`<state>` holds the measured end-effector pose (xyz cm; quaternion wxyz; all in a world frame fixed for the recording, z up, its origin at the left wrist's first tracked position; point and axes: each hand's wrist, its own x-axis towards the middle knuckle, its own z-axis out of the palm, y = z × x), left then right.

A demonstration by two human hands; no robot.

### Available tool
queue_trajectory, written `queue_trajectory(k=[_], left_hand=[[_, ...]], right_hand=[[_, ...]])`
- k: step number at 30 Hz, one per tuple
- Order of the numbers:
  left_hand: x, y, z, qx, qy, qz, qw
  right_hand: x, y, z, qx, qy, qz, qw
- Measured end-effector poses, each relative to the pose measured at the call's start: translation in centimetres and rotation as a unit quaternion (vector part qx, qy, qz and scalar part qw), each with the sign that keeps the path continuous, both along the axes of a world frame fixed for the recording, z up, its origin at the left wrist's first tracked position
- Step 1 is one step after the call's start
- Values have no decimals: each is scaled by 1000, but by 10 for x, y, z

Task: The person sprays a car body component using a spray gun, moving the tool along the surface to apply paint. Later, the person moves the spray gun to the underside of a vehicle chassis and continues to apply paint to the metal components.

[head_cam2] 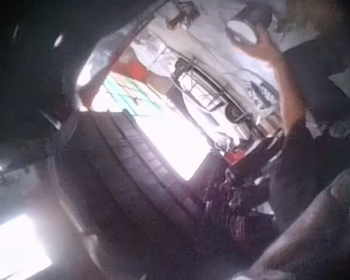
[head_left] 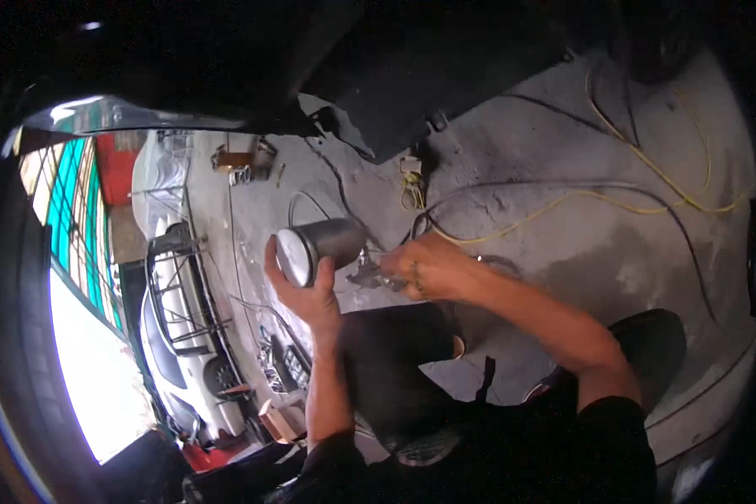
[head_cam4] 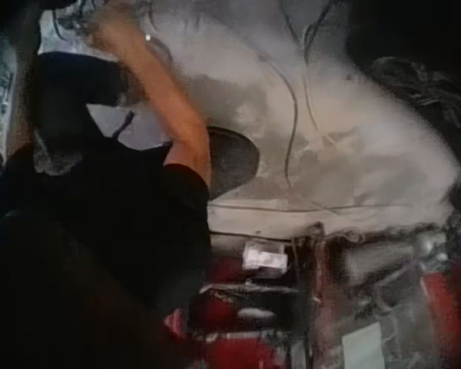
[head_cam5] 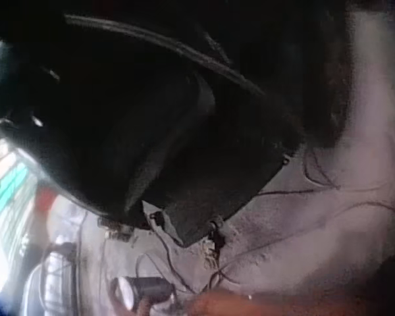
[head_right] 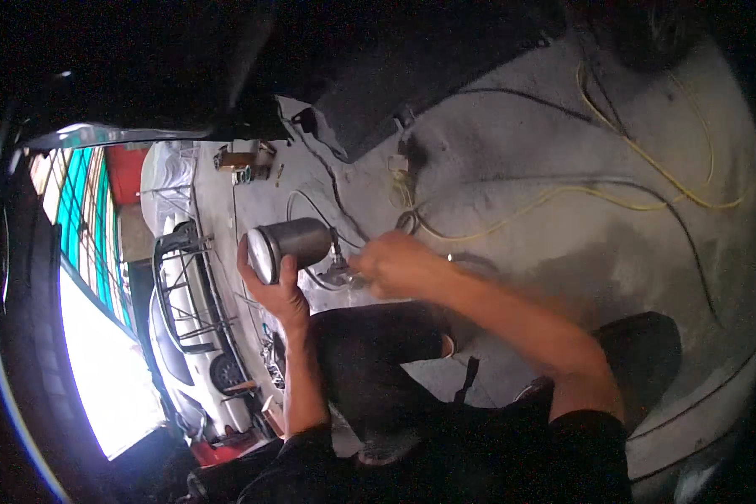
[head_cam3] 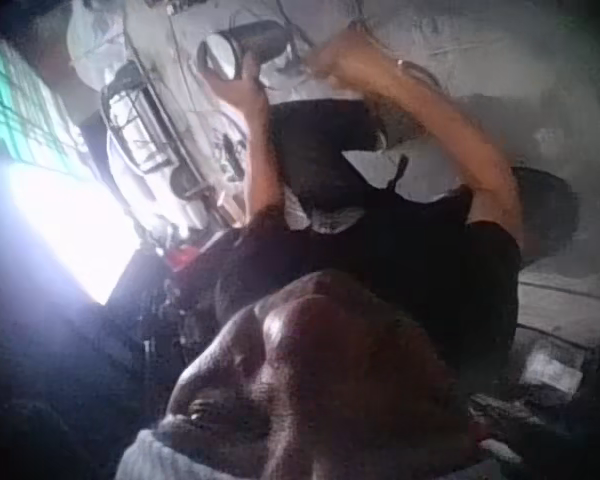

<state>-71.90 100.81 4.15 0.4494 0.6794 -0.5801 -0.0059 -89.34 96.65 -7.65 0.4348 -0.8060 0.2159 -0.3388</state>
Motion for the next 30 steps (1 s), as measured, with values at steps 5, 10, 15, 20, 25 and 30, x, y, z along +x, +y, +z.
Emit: queue_trajectory(k=[5, 10, 15, 20, 25, 30], left_hand=[[18, 21, 24, 11, -6, 11, 1000], [16, 21, 34, 23, -19, 18, 999], [-3, 20, 62, 100, 2, -29, 995], [14, 33, 58, 50, 273, -135, 951], [46, 17, 53, 53, 300, -98, 947], [83, -20, 7, 35, 324, -36, 945]], right_hand=[[16, 8, 14, -1, -45, 44, 998], [10, 10, 5, -22, -99, 29, 994], [-6, 0, 18, -55, -107, 55, 991], [-20, 1, 47, -36, -29, 25, 999], [-23, 1, 24, -68, -27, -19, 997], [-12, 0, 45, 56, 110, -23, 992]])
